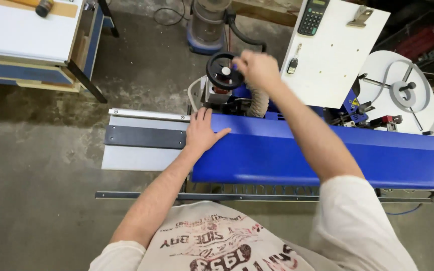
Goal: Operating an industrial edge banding machine to apply finish to the edges of wooden panels, including feeding the panels and adjusting machine settings.
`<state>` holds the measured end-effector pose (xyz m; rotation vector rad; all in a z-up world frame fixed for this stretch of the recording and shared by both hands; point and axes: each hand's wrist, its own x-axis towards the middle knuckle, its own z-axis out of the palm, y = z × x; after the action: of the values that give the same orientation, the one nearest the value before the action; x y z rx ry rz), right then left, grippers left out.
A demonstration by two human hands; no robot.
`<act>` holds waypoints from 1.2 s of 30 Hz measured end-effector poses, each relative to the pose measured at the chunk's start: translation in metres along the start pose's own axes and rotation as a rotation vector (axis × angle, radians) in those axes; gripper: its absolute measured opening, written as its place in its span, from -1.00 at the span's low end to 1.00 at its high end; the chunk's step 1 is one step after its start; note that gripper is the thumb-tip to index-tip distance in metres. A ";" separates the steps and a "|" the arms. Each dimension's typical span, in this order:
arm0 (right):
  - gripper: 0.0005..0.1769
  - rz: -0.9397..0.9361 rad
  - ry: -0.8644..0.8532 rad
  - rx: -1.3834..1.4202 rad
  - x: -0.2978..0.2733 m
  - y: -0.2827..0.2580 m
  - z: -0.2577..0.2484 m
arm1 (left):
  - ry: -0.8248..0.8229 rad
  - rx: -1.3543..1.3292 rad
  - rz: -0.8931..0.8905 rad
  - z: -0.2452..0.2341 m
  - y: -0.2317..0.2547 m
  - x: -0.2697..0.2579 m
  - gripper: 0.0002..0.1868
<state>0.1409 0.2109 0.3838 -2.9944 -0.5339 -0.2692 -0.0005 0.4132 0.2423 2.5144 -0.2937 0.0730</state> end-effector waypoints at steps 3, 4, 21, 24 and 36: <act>-0.50 0.161 0.015 0.000 0.064 -0.005 0.019 | 0.033 -0.016 0.029 0.005 -0.002 -0.003 0.05; -0.50 0.165 0.010 -0.002 0.065 -0.027 0.031 | 0.027 -0.020 0.030 0.005 -0.003 -0.007 0.05; -0.50 -0.056 0.055 0.003 -0.006 -0.035 0.017 | 0.166 0.047 0.080 0.012 -0.007 0.000 0.05; -0.47 0.019 0.090 -0.058 0.028 0.018 0.020 | 0.051 0.019 0.029 0.003 -0.002 -0.002 0.03; -0.50 -0.004 0.129 -0.027 0.026 0.019 0.023 | 0.026 -0.004 0.022 0.003 -0.003 -0.001 0.02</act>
<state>0.1750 0.2045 0.3655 -2.9751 -0.5273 -0.4692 -0.0014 0.4136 0.2380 2.5047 -0.3102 0.1140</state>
